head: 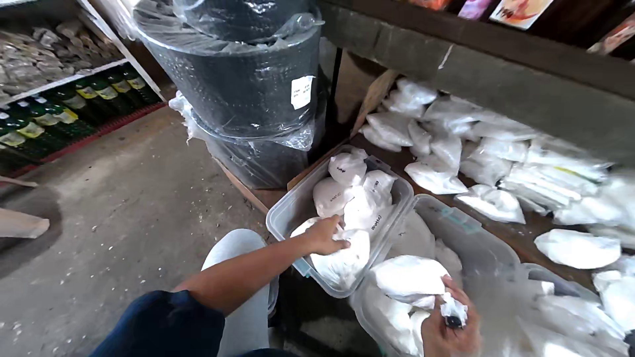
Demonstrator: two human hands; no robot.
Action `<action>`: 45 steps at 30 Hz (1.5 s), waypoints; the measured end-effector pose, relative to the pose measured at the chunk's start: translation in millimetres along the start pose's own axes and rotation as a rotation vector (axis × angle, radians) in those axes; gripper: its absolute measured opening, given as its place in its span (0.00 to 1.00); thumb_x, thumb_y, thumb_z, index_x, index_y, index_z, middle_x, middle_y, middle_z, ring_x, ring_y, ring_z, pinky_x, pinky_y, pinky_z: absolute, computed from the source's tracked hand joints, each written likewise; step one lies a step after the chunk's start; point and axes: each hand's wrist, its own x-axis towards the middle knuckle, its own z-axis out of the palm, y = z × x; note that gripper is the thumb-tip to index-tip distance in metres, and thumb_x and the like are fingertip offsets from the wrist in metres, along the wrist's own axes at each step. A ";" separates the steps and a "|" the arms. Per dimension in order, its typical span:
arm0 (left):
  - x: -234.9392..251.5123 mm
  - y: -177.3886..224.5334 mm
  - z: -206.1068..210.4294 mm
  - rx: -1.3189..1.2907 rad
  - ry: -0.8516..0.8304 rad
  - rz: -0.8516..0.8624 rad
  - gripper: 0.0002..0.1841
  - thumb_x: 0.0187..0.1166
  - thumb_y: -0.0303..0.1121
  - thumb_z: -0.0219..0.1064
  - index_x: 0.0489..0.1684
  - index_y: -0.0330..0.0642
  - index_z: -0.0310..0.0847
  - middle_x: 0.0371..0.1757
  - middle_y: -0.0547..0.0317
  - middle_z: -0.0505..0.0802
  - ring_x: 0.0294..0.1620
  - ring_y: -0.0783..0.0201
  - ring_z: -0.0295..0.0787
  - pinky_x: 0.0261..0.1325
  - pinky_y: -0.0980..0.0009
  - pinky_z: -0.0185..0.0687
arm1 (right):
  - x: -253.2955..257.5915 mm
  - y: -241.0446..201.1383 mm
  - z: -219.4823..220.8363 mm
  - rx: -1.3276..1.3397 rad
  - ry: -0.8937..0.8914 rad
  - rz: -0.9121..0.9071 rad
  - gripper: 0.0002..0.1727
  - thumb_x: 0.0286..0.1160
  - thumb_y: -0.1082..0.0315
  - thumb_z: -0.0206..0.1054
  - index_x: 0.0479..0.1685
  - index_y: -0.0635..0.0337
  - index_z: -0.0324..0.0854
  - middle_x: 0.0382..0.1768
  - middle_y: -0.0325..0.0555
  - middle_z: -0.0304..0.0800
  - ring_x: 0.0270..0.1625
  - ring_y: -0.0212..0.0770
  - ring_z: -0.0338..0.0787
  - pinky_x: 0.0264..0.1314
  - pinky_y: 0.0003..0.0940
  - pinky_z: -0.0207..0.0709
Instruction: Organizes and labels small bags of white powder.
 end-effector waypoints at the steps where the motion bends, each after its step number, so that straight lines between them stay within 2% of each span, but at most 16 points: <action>1: -2.2 9.2 3.8 0.091 -0.007 -0.038 0.42 0.74 0.48 0.78 0.87 0.39 0.64 0.78 0.32 0.77 0.81 0.32 0.70 0.73 0.28 0.68 | 1.5 -4.0 0.6 0.018 0.014 -0.004 0.11 0.83 0.71 0.61 0.59 0.60 0.80 0.63 0.34 0.91 0.74 0.28 0.84 0.80 0.31 0.77; 3: 4.4 11.9 18.0 0.201 -0.022 -0.108 0.50 0.65 0.55 0.83 0.90 0.49 0.63 0.86 0.29 0.64 0.88 0.24 0.52 0.71 0.17 0.57 | 4.6 -18.6 4.5 0.074 0.091 0.017 0.12 0.83 0.72 0.60 0.60 0.52 0.82 0.64 0.26 0.91 0.75 0.29 0.84 0.80 0.32 0.78; 4: 9.8 9.7 25.0 0.199 -0.031 -0.119 0.51 0.64 0.57 0.83 0.90 0.51 0.62 0.87 0.28 0.61 0.88 0.24 0.53 0.71 0.18 0.60 | 6.5 -29.0 6.4 0.074 0.132 0.038 0.13 0.82 0.73 0.60 0.59 0.50 0.81 0.64 0.25 0.90 0.74 0.29 0.85 0.78 0.31 0.80; 7: 21.0 1.7 23.3 0.046 -0.052 -0.018 0.33 0.86 0.52 0.65 0.83 0.39 0.70 0.78 0.28 0.77 0.78 0.31 0.75 0.75 0.30 0.69 | 8.6 -56.3 15.1 0.104 0.149 0.061 0.12 0.85 0.66 0.61 0.60 0.42 0.82 0.66 0.22 0.89 0.68 0.25 0.88 0.62 0.23 0.87; 10: 36.2 -16.4 -10.7 -0.211 -0.033 -0.232 0.31 0.97 0.50 0.40 0.71 0.32 0.79 0.63 0.31 0.88 0.61 0.40 0.87 0.65 0.41 0.78 | -3.4 -57.7 34.6 0.260 -0.030 0.001 0.13 0.86 0.61 0.61 0.62 0.40 0.84 0.67 0.23 0.89 0.73 0.29 0.85 0.74 0.29 0.82; 11: 44.9 -31.2 -19.7 -0.137 -0.001 -0.291 0.29 0.97 0.49 0.42 0.69 0.31 0.79 0.62 0.32 0.89 0.60 0.40 0.89 0.63 0.42 0.81 | -11.0 -53.7 42.3 0.276 -0.096 -0.011 0.13 0.86 0.61 0.61 0.62 0.42 0.84 0.66 0.25 0.90 0.74 0.29 0.85 0.77 0.31 0.81; 13: 59.7 -58.9 -29.8 0.131 -0.020 -0.306 0.27 0.89 0.43 0.60 0.67 0.21 0.77 0.71 0.23 0.81 0.75 0.32 0.78 0.76 0.35 0.70 | -23.4 -49.9 53.3 0.243 -0.173 -0.012 0.11 0.84 0.62 0.61 0.57 0.49 0.83 0.62 0.30 0.92 0.71 0.28 0.87 0.74 0.30 0.83; 15: 71.8 -76.1 -24.5 0.337 -0.137 -0.336 0.36 0.78 0.44 0.73 0.69 0.14 0.73 0.73 0.18 0.78 0.79 0.27 0.73 0.79 0.32 0.64 | -25.7 -51.8 54.1 0.200 -0.201 -0.015 0.09 0.83 0.65 0.60 0.54 0.53 0.81 0.60 0.34 0.93 0.69 0.28 0.88 0.72 0.28 0.84; 18: 87.5 -88.5 -4.9 0.367 -0.267 -0.439 0.39 0.78 0.41 0.72 0.82 0.20 0.61 0.74 0.22 0.79 0.77 0.31 0.76 0.75 0.33 0.69 | -22.3 -50.4 51.4 0.173 -0.196 -0.048 0.08 0.84 0.68 0.58 0.53 0.54 0.80 0.59 0.36 0.93 0.68 0.29 0.89 0.71 0.29 0.85; 25: 70.8 -59.0 -0.1 0.439 -0.128 -0.301 0.25 0.68 0.24 0.75 0.64 0.19 0.77 0.71 0.24 0.81 0.72 0.28 0.79 0.67 0.31 0.77 | -23.0 -48.7 48.5 0.181 -0.216 -0.043 0.09 0.84 0.69 0.58 0.55 0.54 0.81 0.60 0.36 0.92 0.70 0.31 0.89 0.72 0.29 0.84; 27: 56.1 -40.3 9.1 0.468 -0.071 -0.355 0.26 0.73 0.22 0.70 0.71 0.22 0.70 0.72 0.28 0.80 0.70 0.30 0.81 0.63 0.34 0.81 | -23.6 -47.5 47.7 0.166 -0.212 -0.050 0.09 0.84 0.68 0.58 0.54 0.53 0.80 0.61 0.35 0.92 0.69 0.30 0.89 0.72 0.29 0.84; 29: 51.2 -36.3 5.5 0.464 -0.076 -0.370 0.30 0.75 0.24 0.70 0.75 0.21 0.65 0.73 0.25 0.79 0.69 0.28 0.82 0.62 0.34 0.81 | -24.4 -46.9 47.7 0.168 -0.203 -0.045 0.08 0.85 0.67 0.58 0.54 0.53 0.81 0.60 0.35 0.92 0.69 0.30 0.89 0.71 0.29 0.84; 32: 57.2 -36.7 -27.8 0.406 -0.123 -0.293 0.22 0.81 0.33 0.70 0.61 0.18 0.78 0.62 0.23 0.85 0.61 0.30 0.86 0.61 0.34 0.81 | -23.1 -44.9 47.9 0.191 -0.202 -0.045 0.08 0.87 0.67 0.58 0.54 0.52 0.81 0.60 0.34 0.93 0.69 0.30 0.89 0.71 0.30 0.85; 36: 90.4 -60.7 -55.6 0.465 -0.072 -0.291 0.26 0.81 0.39 0.71 0.67 0.24 0.78 0.68 0.27 0.84 0.71 0.33 0.82 0.70 0.35 0.75 | -23.3 -43.5 46.9 0.201 -0.219 -0.049 0.09 0.85 0.67 0.59 0.56 0.51 0.81 0.61 0.34 0.92 0.70 0.31 0.89 0.72 0.30 0.84; 40: 126.7 -99.5 -33.1 0.340 -0.173 -0.343 0.43 0.69 0.54 0.80 0.73 0.22 0.75 0.73 0.24 0.81 0.77 0.31 0.76 0.77 0.31 0.65 | -22.0 -41.3 47.7 0.227 -0.229 -0.055 0.11 0.83 0.69 0.58 0.58 0.50 0.81 0.63 0.33 0.91 0.71 0.31 0.88 0.73 0.30 0.83; 45: 139.7 -130.8 -0.2 -0.001 -0.096 -0.394 0.45 0.66 0.56 0.81 0.78 0.33 0.74 0.75 0.35 0.83 0.79 0.40 0.76 0.81 0.37 0.66 | -23.8 -41.2 45.0 0.233 -0.246 -0.047 0.12 0.84 0.67 0.59 0.61 0.49 0.80 0.64 0.33 0.91 0.71 0.31 0.87 0.74 0.30 0.83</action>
